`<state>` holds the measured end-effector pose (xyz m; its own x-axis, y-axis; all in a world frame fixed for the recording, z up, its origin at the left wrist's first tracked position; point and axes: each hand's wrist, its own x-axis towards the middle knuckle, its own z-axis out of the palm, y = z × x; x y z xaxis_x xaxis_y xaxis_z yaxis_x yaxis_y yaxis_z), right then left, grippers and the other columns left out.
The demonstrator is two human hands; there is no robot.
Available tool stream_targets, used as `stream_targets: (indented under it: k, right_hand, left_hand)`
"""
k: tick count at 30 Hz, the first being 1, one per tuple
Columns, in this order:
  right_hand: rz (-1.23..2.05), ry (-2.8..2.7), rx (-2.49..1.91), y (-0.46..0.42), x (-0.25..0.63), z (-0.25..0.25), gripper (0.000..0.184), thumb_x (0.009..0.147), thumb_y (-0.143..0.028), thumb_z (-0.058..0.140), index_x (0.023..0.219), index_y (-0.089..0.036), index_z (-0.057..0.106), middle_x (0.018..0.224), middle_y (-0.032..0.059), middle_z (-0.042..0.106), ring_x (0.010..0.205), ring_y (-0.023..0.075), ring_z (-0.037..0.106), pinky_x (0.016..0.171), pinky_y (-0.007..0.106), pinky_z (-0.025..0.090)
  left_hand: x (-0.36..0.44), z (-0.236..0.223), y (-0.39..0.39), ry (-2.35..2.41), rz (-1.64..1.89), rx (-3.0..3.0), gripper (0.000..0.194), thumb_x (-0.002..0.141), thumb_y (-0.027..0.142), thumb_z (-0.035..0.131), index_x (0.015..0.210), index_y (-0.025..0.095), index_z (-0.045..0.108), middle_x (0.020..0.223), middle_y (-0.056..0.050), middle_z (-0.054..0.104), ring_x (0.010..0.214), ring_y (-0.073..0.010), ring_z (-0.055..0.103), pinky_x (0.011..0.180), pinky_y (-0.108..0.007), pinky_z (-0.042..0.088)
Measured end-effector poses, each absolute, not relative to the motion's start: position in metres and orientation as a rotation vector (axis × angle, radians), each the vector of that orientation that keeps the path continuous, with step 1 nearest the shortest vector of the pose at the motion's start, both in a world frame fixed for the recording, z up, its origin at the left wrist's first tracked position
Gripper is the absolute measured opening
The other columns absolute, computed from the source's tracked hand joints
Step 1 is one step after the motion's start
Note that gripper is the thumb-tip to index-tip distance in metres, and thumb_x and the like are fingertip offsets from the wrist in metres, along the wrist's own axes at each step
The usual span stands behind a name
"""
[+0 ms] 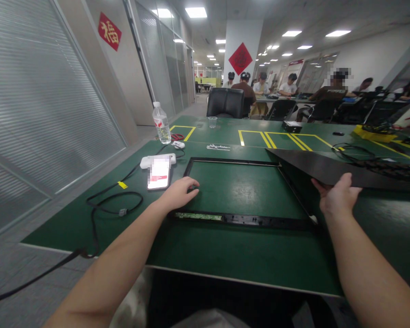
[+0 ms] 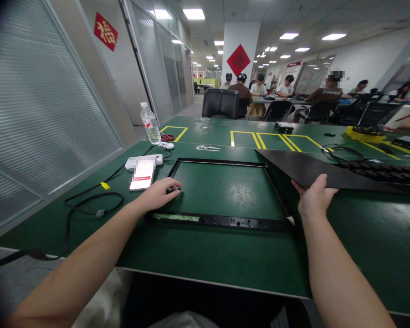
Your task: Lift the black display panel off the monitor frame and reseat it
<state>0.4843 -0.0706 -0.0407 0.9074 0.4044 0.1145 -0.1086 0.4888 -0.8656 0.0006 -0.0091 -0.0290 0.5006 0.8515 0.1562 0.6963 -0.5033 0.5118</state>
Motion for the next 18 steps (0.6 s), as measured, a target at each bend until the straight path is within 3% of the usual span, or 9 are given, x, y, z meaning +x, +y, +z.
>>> stream_targets:
  k: [6, 12, 18]
  right_hand:
    - [0.346, -0.333, -1.03, -0.0716, 0.4832, -0.0405, 0.035, 0.107, -0.038, 0.06, 0.138, -0.041, 0.043, 0.149, -0.0006, 0.061, 0.118, 0.0149, 0.075, 0.073, 0.029, 0.071]
    - [0.316, -0.36, -1.012, -0.0703, 0.4874, -0.0453, 0.047, 0.1, -0.05, 0.074, 0.135, -0.038, 0.045, 0.152, 0.0014, 0.059, 0.127, 0.0191, 0.071, 0.083, 0.04, 0.072]
    - [0.325, -0.361, -1.004, -0.0698, 0.4902, -0.0456, 0.036, 0.105, -0.042, 0.067, 0.132, -0.037, 0.045, 0.147, 0.0009, 0.061, 0.119, 0.0161, 0.074, 0.074, 0.03, 0.072]
  left_hand:
    - [0.0001, -0.0295, -0.0089, 1.286, 0.572, 2.353, 0.028, 0.094, 0.04, 0.065, 0.111, 0.022, 0.08, 0.117, -0.013, 0.08, 0.105, -0.0327, 0.078, 0.104, -0.049, 0.062]
    - [0.001, -0.0295, -0.0091, 1.295, 0.539, 2.388, 0.029, 0.096, 0.039, 0.064, 0.112, 0.022, 0.081, 0.118, -0.013, 0.08, 0.106, -0.0327, 0.077, 0.104, -0.049, 0.062]
    - [0.0004, -0.0297, -0.0093, 1.292, 0.525, 2.384, 0.031, 0.096, 0.04, 0.063, 0.114, 0.021, 0.081, 0.12, -0.015, 0.08, 0.109, -0.0337, 0.077, 0.105, -0.05, 0.062]
